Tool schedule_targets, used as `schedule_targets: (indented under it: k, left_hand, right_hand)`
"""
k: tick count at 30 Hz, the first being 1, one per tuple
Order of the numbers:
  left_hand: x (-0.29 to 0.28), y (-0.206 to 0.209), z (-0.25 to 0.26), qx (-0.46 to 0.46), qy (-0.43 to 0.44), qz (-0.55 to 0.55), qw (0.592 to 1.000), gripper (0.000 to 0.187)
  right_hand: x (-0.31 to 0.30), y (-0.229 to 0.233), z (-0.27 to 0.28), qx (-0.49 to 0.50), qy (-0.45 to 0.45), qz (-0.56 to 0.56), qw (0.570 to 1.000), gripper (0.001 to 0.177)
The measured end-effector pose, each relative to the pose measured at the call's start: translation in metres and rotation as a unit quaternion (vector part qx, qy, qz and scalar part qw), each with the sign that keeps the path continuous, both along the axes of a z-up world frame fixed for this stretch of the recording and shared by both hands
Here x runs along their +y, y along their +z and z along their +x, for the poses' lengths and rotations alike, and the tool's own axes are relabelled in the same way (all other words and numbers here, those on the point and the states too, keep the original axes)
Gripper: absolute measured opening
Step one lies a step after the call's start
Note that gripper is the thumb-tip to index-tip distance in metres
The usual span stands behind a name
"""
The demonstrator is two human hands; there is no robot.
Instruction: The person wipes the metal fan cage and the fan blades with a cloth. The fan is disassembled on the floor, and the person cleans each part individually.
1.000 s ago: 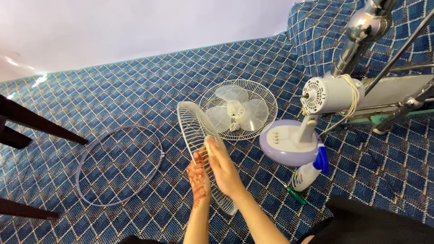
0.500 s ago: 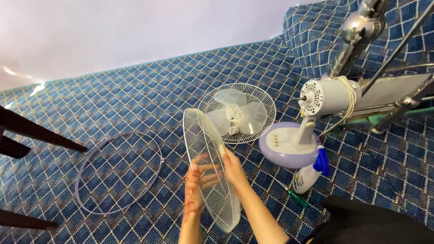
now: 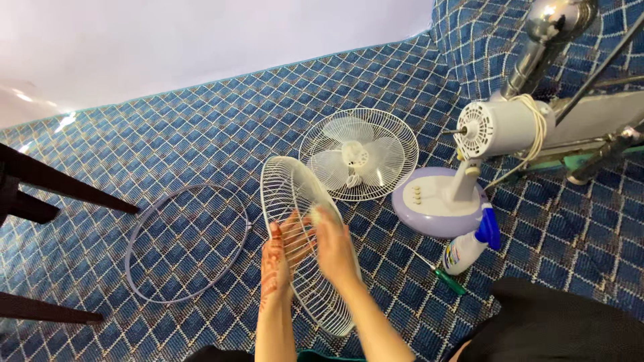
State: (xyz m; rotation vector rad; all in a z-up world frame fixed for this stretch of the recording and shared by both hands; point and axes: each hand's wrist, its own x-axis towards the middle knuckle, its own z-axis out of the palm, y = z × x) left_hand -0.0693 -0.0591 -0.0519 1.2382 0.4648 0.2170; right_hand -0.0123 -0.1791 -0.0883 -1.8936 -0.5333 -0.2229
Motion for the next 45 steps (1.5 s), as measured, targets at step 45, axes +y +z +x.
schedule_targets:
  k: [45]
  left_hand:
    - [-0.021,0.043,-0.021,-0.115,-0.022,-0.069,0.991,0.086]
  right_hand:
    - [-0.007,-0.046,0.005,0.297,0.019,0.120,0.947,0.060]
